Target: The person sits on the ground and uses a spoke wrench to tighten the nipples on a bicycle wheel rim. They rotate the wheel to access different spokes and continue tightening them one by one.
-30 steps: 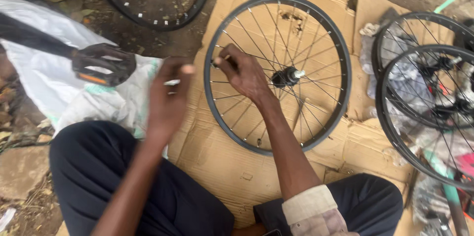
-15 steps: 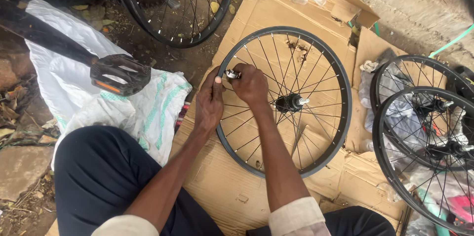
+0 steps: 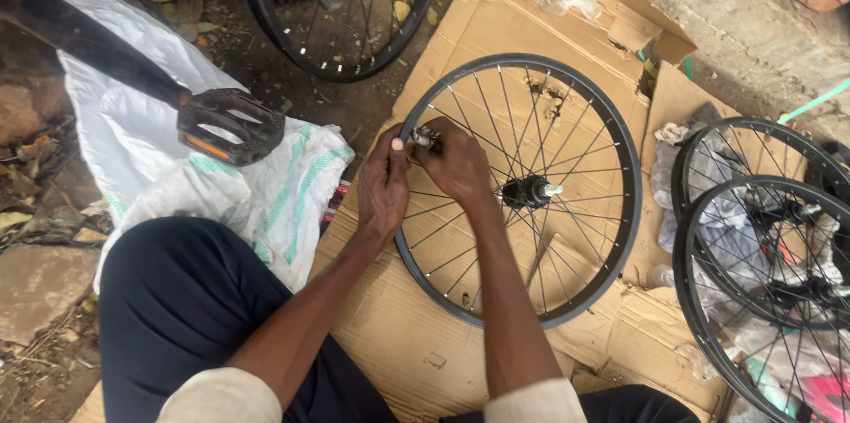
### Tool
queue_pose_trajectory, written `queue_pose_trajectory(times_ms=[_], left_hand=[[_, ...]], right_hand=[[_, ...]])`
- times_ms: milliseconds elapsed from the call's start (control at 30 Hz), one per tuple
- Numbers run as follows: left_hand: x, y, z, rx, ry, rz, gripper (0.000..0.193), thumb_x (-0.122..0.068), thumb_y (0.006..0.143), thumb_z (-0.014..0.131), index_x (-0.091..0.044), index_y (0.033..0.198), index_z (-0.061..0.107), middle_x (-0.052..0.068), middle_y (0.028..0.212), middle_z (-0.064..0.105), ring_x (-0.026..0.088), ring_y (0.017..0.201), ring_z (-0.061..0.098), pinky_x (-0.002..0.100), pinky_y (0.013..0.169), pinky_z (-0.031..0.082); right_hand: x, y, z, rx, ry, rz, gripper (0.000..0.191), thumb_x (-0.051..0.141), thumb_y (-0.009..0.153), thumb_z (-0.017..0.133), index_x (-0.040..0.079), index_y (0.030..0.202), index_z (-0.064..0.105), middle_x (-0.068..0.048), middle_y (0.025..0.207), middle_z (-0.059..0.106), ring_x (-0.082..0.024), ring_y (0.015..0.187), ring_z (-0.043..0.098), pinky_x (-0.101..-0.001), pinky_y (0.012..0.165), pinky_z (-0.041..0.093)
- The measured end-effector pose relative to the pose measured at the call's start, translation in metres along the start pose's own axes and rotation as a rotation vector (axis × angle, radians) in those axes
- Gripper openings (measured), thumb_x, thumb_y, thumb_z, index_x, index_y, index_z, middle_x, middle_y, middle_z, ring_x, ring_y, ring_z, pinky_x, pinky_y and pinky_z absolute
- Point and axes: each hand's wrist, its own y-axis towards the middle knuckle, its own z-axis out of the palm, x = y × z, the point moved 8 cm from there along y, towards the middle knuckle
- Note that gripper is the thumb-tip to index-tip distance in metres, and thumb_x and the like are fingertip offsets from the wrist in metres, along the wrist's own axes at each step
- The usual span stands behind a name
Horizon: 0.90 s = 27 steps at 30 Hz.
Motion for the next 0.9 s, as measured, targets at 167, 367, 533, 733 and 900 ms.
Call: queue_pose_trajectory(times_ms=[167,367,533,733,900], left_hand=[[-0.003,0.0,0.003,-0.008,-0.062,-0.003,0.053,-0.047,0.109,0.033,-0.008,0.134,0.057,0.005,0.085,0.061,0.018,0.074,0.06,0.038,0.07,0.049],[0.003,0.0,0.003,0.013,-0.041,-0.059,0.05,-0.043,0.11,0.033,-0.009,0.134,0.06,0.01,0.077,0.055,0.019,0.075,0.055,0.038,0.072,0.048],[0.009,0.001,0.002,0.022,-0.01,-0.098,0.05,-0.043,0.109,0.033,-0.01,0.135,0.06,0.009,0.075,0.056,0.018,0.073,0.055,0.038,0.071,0.047],[0.003,0.001,0.003,0.005,-0.071,-0.049,0.052,-0.046,0.109,0.034,-0.009,0.135,0.059,0.007,0.08,0.059,0.016,0.076,0.056,0.036,0.071,0.048],[0.002,0.001,0.004,0.018,-0.09,-0.042,0.051,-0.045,0.11,0.035,-0.009,0.135,0.061,0.008,0.079,0.058,0.017,0.076,0.054,0.036,0.071,0.048]], right_hand=[[0.001,-0.011,-0.011,-0.075,0.37,-0.085,0.022,0.022,0.09,0.077,0.008,0.106,0.069,-0.014,0.1,0.078,-0.025,0.087,0.076,-0.0392,0.073,0.061],[0.002,0.0,0.002,-0.032,-0.203,0.142,0.028,0.023,0.092,0.075,0.015,0.118,0.068,-0.017,0.09,0.079,-0.028,0.081,0.076,-0.0407,0.074,0.058],[0.006,-0.012,-0.004,-0.002,0.299,-0.083,0.036,0.021,0.084,0.079,0.006,0.109,0.058,-0.017,0.096,0.075,-0.029,0.085,0.075,-0.0405,0.073,0.059],[-0.011,0.0,0.0,-0.08,-0.034,0.093,0.032,0.02,0.085,0.076,0.009,0.113,0.064,-0.017,0.094,0.077,-0.028,0.085,0.075,-0.0419,0.076,0.057],[-0.008,0.001,0.002,-0.004,0.019,0.016,0.032,0.021,0.087,0.078,0.009,0.113,0.064,-0.017,0.096,0.078,-0.025,0.082,0.075,-0.0402,0.076,0.057]])
